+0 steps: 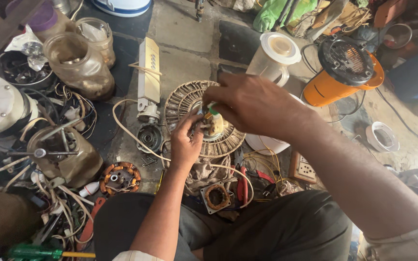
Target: The person sits on the floor and disassembles a small electric motor using a screwdriver. They remove the outer casing, separate the internal components, and manipulate the wires and rotor assembly.
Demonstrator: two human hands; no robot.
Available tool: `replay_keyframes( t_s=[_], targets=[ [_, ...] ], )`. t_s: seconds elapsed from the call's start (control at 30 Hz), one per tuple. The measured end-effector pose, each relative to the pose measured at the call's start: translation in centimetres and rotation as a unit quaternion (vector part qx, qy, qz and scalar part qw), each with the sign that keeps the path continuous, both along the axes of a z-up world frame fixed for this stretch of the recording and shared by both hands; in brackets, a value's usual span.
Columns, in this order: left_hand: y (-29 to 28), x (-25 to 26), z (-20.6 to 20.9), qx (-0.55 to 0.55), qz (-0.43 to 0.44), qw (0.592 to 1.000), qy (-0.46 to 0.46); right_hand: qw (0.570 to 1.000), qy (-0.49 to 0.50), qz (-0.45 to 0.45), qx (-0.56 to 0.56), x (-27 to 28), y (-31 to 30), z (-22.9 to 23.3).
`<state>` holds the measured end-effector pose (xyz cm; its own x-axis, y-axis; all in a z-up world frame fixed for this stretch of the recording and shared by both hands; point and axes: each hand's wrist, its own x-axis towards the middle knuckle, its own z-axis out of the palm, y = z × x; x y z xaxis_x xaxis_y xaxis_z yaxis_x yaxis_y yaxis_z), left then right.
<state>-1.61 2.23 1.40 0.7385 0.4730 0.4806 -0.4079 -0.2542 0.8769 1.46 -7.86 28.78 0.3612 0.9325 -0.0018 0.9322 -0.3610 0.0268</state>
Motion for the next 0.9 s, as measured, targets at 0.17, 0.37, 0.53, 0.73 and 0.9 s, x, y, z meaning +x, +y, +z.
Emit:
replay_keyframes(
  t_s=[0.17,0.37,0.53,0.73,0.9],
  targets=[
    [0.2,0.0,-0.1,0.019,0.015,1.000,0.013,0.997,-0.027,-0.055,-0.036,-0.2,0.0,0.0],
    [0.0,0.0,-0.4,-0.034,-0.024,0.999,0.034,0.999,-0.025,-0.027,0.000,0.0,-0.4,-0.1],
    [0.2,0.2,-0.3,0.022,0.015,1.000,-0.005,0.999,-0.021,0.002,0.046,-0.3,-1.1,-0.3],
    [0.3,0.0,0.0,0.035,0.008,0.999,-0.036,0.976,0.073,0.049,0.201,0.8,-3.7,-1.1],
    [0.4,0.7,-1.4,-0.064,-0.079,0.993,0.052,0.899,0.144,-0.163,0.381,0.6,-8.5,-1.8]
  ],
)
